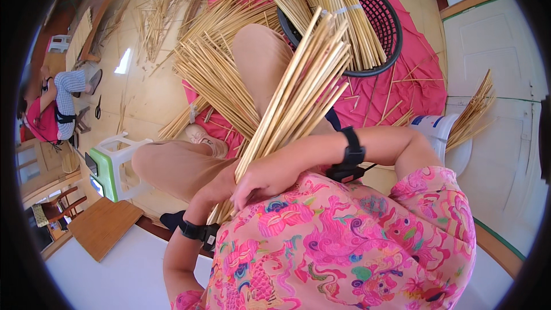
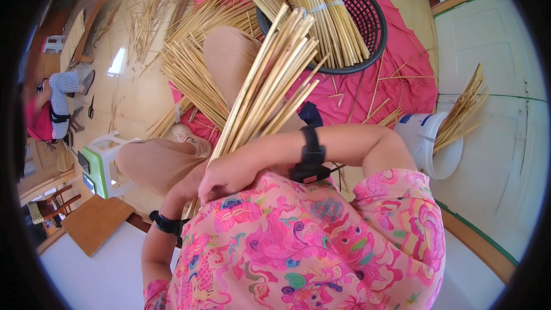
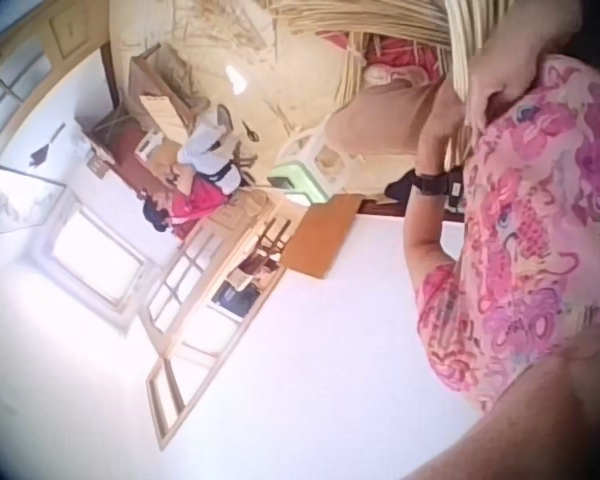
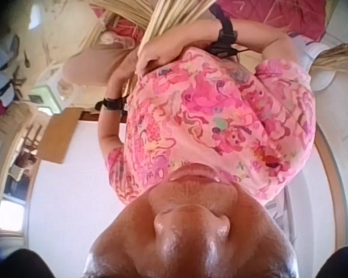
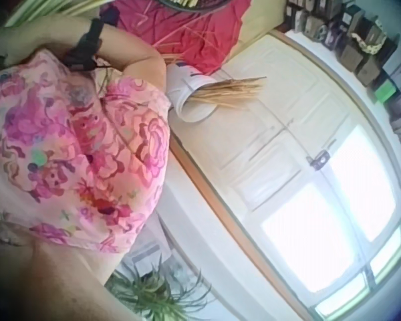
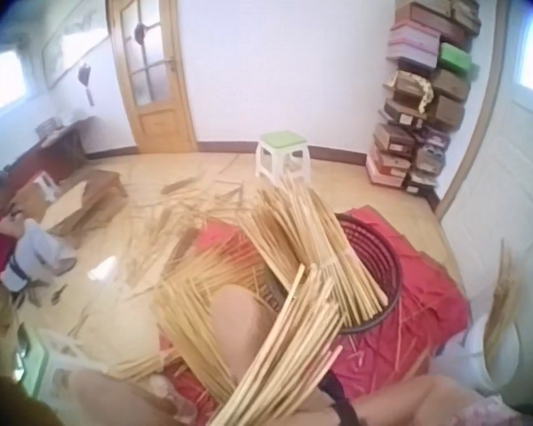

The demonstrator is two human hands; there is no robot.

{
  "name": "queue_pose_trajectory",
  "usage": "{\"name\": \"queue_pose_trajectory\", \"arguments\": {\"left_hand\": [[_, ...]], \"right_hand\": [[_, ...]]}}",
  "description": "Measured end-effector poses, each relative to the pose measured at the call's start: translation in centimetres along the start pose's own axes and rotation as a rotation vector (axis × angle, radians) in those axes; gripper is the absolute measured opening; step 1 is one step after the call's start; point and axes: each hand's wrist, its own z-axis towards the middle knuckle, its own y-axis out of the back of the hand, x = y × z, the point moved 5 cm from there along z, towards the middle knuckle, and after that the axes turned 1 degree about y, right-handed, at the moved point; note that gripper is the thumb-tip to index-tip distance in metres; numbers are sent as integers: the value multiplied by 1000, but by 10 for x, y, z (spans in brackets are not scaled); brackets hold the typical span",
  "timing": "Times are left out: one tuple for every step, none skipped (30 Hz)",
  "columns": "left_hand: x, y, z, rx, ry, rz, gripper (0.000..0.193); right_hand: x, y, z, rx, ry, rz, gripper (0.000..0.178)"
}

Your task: The person sits on the floor and gathers thin wooden sticks from a pile. They align the sticks into a bundle, then use a white plastic tie to secure the bundle. The person uses scissors to cut the excess tie and places the finished bundle into a black basket.

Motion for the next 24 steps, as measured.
{"name": "queue_pose_trajectory", "arguments": {"left_hand": [[3, 1, -1, -20, 5, 34, 72], [2, 0, 0, -22, 21, -57, 72], [-1, -3, 1, -24, 36, -148, 71], [-3, -5, 3, -17, 54, -238, 71], [-1, -4, 4, -13, 72, -232, 70], [3, -1, 5, -10, 89, -227, 69], [6, -1, 5, -12, 106, -224, 68], [3, -1, 3, -21, 124, -232, 67], [5, 0, 4, -11, 123, -214, 68], [6, 3, 3, -6, 124, -196, 68], [7, 4, 4, -1, 126, -178, 68], [5, 4, 5, 0, 124, -152, 70], [4, 4, 5, 0, 113, -158, 70], [4, 3, 6, 1, 103, -163, 70], [5, 3, 6, 5, 93, -168, 70], [7, 3, 7, -2, 88, -178, 70], [10, 2, 6, -9, 79, -191, 71], [12, 2, 6, -17, 70, -205, 71], [13, 3, 6, -18, 78, -192, 71], [14, 4, 4, -30, 89, -178, 71], [15, 5, 1, -41, 102, -164, 71], [16, 5, -3, -51, 97, -169, 71], [17, 6, -3, -46, 90, -168, 71], [18, 7, 0, -31, 80, -166, 71]], "right_hand": [[11, 11, -11, -4, -13, 3, 29], [16, 16, -20, 2, -25, 6, 29], [12, 14, -29, -24, -74, 26, 28], [5, 12, -41, -59, -126, 44, 28], [-2, 10, -49, -93, -179, 63, 27], [-6, 6, -53, -157, -169, 98, 26], [-13, 5, -53, -187, -193, 135, 25], [-21, 4, -53, -217, -218, 172, 24], [-26, 3, -53, -246, -243, 209, 24], [-30, 3, -53, -245, -266, 242, 23], [-31, 3, -53, -256, -269, 278, 23], [-30, 3, -54, -268, -272, 315, 23], [-28, 4, -54, -285, -278, 345, 23], [-24, 4, -56, -261, -298, 303, 24], [-18, 7, -59, -240, -318, 261, 24], [-10, 11, -64, -216, -338, 220, 25], [2, 20, -73, -224, -375, 273, 25], [17, 32, -86, -229, -413, 327, 24], [29, 47, -108, -254, -506, 299, 22], [37, 64, -138, -268, -630, 375, 21], [50, 87, -173, -389, -777, 261, 26], [60, 101, -212, -779, -931, 285, 34], [61, 119, -256, -1062, -996, 186, 50], [55, 124, -305, -1240, -1107, 254, 57]]}}
